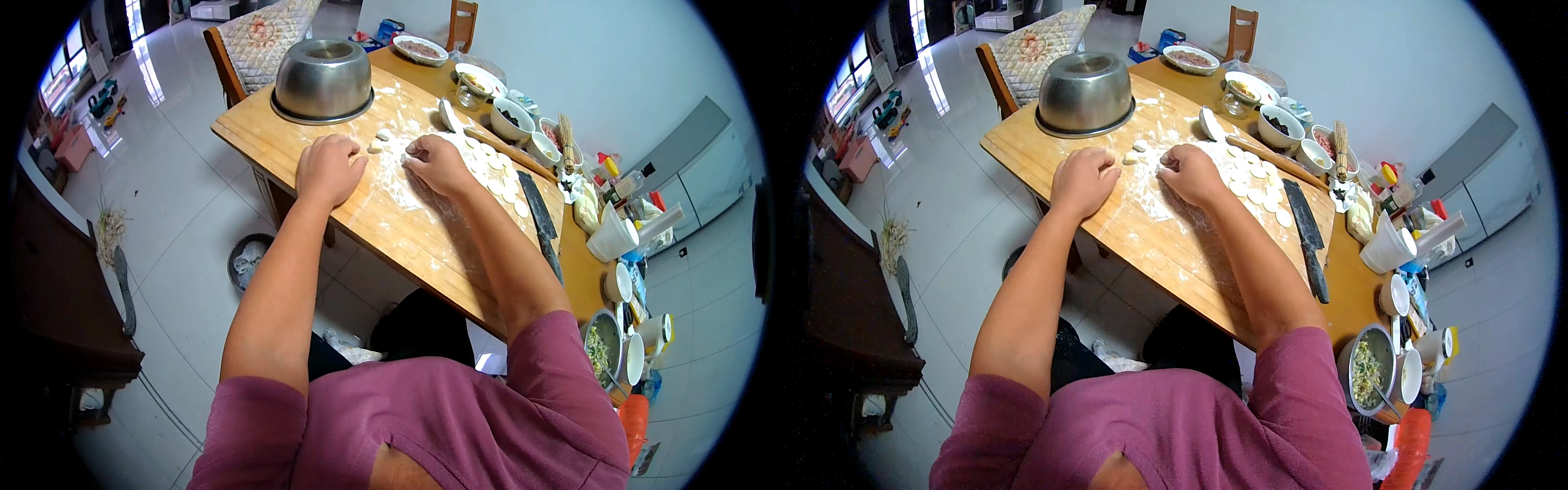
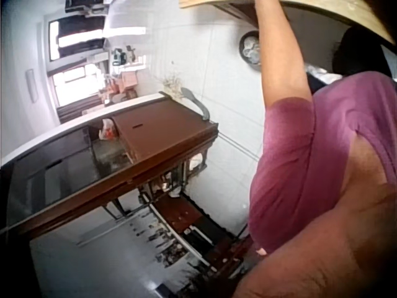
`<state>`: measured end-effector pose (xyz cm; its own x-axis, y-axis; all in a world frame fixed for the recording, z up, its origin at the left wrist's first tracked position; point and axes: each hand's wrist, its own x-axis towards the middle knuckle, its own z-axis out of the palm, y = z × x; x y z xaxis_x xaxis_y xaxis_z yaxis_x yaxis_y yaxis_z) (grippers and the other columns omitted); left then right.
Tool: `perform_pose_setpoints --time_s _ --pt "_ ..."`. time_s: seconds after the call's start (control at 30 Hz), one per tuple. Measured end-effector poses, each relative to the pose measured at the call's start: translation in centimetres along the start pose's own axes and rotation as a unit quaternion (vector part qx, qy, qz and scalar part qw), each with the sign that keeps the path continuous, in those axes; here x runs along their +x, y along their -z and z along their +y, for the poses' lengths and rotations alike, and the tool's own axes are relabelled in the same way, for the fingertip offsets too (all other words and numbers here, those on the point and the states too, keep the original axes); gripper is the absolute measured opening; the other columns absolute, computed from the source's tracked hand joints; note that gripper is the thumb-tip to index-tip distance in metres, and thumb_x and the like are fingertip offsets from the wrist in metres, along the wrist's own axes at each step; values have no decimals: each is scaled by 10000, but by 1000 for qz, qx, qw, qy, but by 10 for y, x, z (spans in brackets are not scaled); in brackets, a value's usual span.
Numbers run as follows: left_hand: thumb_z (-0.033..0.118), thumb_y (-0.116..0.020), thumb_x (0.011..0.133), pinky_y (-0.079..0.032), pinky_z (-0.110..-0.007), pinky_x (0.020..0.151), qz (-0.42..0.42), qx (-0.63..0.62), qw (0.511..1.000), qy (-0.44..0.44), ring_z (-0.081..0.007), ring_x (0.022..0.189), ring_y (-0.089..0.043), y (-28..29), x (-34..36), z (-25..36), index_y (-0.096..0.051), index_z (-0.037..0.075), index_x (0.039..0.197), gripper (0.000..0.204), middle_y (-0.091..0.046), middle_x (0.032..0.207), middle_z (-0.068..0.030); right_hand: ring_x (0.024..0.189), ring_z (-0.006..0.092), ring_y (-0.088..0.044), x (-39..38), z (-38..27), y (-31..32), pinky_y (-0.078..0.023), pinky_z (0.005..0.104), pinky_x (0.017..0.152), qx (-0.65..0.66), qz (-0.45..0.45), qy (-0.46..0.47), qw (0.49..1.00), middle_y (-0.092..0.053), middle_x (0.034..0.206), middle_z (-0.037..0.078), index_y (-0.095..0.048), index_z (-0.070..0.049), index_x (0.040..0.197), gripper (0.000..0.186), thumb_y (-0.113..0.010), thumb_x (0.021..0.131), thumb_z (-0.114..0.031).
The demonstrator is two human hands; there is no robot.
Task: The person rolls a long dough log on a floured wooden board, cuts it into small pieces with a knife, then rolls each piece into a ball and flattens it into a small disc. The discs are arranged on the board.
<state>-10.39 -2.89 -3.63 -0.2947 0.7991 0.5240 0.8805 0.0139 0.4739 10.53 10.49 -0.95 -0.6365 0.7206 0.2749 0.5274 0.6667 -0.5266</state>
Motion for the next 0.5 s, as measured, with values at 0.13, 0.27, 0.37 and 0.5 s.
perform_pose_setpoints --time_s 0.13,0.27,0.37,0.5 --pt "283 -722 912 -524 -459 955 0 -15 1000 -5 -349 1094 -662 -1 2 1 -762 45 1002 257 -741 1086 -131 954 385 -715 3 -9 7 -570 439 864 -34 -32 22 999 -760 1057 204 -798 -43 1047 248 -737 851 -182" --pt "278 -725 906 -528 -462 945 4 -15 1000 -11 -352 1088 -665 -2 3 -4 -759 39 1005 261 -740 1093 -132 924 407 -713 -14 -28 21 -573 463 838 -87 -91 -8 992 -757 986 214 -808 -65 989 212 -671 862 -165" --pt "277 -728 904 -530 -461 941 15 -21 1000 -10 -353 1078 -666 -4 -1 -9 -757 38 1011 264 -741 1099 -134 928 405 -715 -43 -35 35 -573 464 841 -128 -145 -8 981 -763 992 209 -810 -72 997 206 -671 883 -173" --pt "280 -723 908 -528 -461 942 5 -25 1000 -6 -354 1083 -666 0 -1 -2 -755 41 1017 264 -741 1097 -135 929 403 -717 -81 -35 55 -575 458 843 -135 -159 -11 978 -771 995 198 -814 -79 1022 216 -659 909 -178"
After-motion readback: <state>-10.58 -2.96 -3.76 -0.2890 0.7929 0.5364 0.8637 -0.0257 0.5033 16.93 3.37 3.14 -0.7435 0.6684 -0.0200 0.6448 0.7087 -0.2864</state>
